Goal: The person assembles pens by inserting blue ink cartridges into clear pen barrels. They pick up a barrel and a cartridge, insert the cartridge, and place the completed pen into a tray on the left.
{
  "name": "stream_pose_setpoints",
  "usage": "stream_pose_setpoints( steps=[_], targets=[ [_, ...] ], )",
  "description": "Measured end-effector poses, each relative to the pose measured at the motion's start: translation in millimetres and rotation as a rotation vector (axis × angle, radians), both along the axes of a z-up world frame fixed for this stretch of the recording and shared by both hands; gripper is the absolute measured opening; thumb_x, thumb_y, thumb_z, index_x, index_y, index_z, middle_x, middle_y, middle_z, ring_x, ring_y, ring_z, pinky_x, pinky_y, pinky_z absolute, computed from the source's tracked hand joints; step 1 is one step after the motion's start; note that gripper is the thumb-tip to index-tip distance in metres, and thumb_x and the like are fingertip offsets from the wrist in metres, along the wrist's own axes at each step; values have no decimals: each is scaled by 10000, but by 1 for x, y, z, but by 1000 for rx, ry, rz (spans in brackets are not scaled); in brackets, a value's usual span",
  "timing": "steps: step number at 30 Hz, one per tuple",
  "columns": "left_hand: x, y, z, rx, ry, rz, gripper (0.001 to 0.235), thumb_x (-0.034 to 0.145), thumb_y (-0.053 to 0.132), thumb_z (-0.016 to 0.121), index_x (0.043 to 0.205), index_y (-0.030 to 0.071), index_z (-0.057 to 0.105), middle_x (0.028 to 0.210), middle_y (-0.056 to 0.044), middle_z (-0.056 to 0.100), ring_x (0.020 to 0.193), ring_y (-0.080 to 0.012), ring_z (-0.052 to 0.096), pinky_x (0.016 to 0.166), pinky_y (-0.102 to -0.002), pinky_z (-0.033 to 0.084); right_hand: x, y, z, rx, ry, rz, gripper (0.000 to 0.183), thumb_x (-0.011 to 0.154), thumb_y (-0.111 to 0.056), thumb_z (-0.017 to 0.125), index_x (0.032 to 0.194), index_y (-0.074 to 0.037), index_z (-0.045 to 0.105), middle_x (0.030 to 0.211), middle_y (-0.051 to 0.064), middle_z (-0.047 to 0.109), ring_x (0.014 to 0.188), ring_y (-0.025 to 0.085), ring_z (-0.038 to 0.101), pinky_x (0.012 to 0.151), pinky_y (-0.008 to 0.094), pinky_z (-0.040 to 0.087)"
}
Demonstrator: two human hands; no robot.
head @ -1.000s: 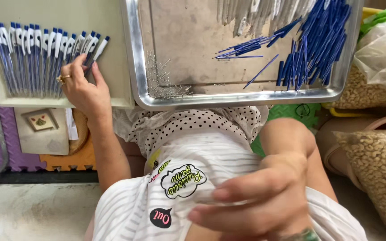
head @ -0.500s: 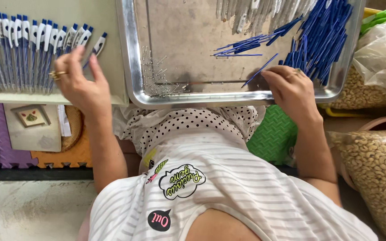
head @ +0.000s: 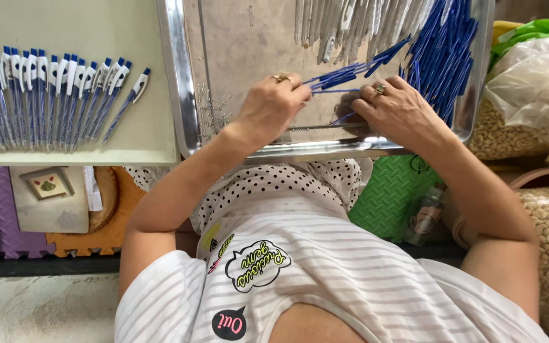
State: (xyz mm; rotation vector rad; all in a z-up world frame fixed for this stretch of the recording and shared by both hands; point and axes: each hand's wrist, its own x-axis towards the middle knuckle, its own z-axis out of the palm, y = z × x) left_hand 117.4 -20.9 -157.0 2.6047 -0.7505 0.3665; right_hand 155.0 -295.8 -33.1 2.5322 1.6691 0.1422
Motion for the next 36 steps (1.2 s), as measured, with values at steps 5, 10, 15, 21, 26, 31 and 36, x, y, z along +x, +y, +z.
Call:
stream_pose_setpoints(
  steps=[5,10,15,21,26,31,36],
  targets=[
    [13,-13,-1,20,-10,22,337,795,295,927,952,167,659,897,-26,602,818,-239,691,732,-375,583,-11,-36,-24,309,243,-135,190,891,-82,741,1081,-86,730,1016,128,697,926,355,694,839,440,534],
    [15,-15,-17,-19,59,79,376,787,372,898,930,167,617,926,-42,589,874,-301,680,776,-425,567,-34,-58,-47,604,454,-343,268,912,-41,782,1161,-129,738,1095,91,686,944,344,698,812,412,555],
    [15,-3,-25,32,-87,37,309,874,375,834,914,194,587,908,-27,574,839,-277,675,748,-370,559,-47,-33,-46,998,526,-346,157,917,87,777,1056,20,744,985,169,688,862,319,675,803,407,558],
    [-10,17,5,9,-227,57,102,1060,319,646,1033,221,642,814,20,593,774,-192,693,697,-321,564,-45,2,-32,1033,550,-297,173,911,112,782,1071,52,751,981,180,694,850,309,691,789,416,571],
    [-65,39,113,-796,24,74,103,997,135,784,1095,166,775,951,-23,785,868,-232,777,797,-322,603,-48,26,12,1054,449,-145,114,959,108,756,1063,80,795,960,211,675,807,338,657,737,439,551],
    [-96,55,138,-901,2,105,216,897,92,890,1099,142,833,1022,-19,815,894,-178,780,843,-304,626,-56,43,34,1064,369,13,100,937,113,773,1024,88,817,968,245,660,833,368,644,754,463,558],
    [-99,55,155,-950,-54,35,149,921,32,846,1059,82,818,1008,-66,792,890,-235,778,824,-334,634,-56,53,38,1061,325,73,76,963,110,765,1015,93,817,938,248,640,840,395,634,778,499,568]
  ],
)
